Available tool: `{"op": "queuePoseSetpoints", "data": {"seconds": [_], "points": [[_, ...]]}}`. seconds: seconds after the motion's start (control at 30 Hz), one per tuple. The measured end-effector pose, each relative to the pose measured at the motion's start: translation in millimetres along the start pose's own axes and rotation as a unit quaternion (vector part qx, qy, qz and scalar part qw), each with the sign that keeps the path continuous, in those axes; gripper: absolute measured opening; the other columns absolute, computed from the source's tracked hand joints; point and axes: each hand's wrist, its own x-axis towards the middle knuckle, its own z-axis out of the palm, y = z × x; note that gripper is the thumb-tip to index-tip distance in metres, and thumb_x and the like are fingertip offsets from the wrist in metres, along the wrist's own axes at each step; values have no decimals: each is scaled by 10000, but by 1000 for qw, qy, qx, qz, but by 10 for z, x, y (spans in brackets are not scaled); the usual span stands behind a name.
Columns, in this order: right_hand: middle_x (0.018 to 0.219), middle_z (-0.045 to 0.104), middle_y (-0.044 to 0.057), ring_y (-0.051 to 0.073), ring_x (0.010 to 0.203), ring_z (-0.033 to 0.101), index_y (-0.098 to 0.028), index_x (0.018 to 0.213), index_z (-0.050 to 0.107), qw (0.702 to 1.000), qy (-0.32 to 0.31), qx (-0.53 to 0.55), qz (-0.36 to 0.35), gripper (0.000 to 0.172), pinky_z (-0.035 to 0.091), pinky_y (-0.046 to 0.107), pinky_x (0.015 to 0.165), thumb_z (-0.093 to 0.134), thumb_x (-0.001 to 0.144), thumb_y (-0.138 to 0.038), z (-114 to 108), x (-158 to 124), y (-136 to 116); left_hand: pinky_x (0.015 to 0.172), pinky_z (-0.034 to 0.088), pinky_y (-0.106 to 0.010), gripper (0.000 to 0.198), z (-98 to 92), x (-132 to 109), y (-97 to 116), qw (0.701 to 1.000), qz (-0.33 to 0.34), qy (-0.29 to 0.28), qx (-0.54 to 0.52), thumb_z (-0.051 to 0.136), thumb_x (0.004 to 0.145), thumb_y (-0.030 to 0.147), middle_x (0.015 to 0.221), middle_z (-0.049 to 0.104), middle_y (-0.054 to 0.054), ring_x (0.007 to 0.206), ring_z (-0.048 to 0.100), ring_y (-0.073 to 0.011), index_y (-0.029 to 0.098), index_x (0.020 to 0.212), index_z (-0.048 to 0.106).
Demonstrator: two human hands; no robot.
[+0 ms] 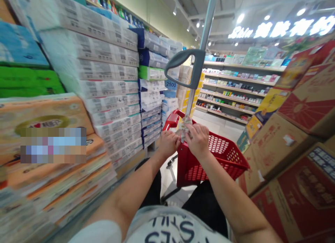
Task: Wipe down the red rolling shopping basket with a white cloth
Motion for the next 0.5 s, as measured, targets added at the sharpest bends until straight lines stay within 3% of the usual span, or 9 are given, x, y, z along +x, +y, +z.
{"op": "queuePoseSetpoints", "data": {"seconds": [0.1,0.3,0.5], "points": [[963,664,62,211,944,558,-215,1118,658,1000,-17,-4,-8,233,390,369,895,586,898,-231,15,-68,-11,882,321,-407,239,-9,-7,4,1000,-3,-6,2,482,923,278,760,636,-26,898,533,-204,195,722,583],[1157,603,94,217,1042,557,-226,1205,633,999,29,35,3,310,460,361,933,517,920,-201,-21,185,58,896,329,-410,231,-4,49,-5,999,-30,-13,2,497,912,274,774,647,-33,896,541,-200,189,718,590],[1108,610,97,205,962,592,-208,1146,660,997,-46,65,-18,281,501,360,894,528,900,-176,110,-74,-16,852,335,-409,169,-3,17,-16,1000,-6,-24,10,526,891,289,790,642,-49,892,536,-215,189,796,625]]}}
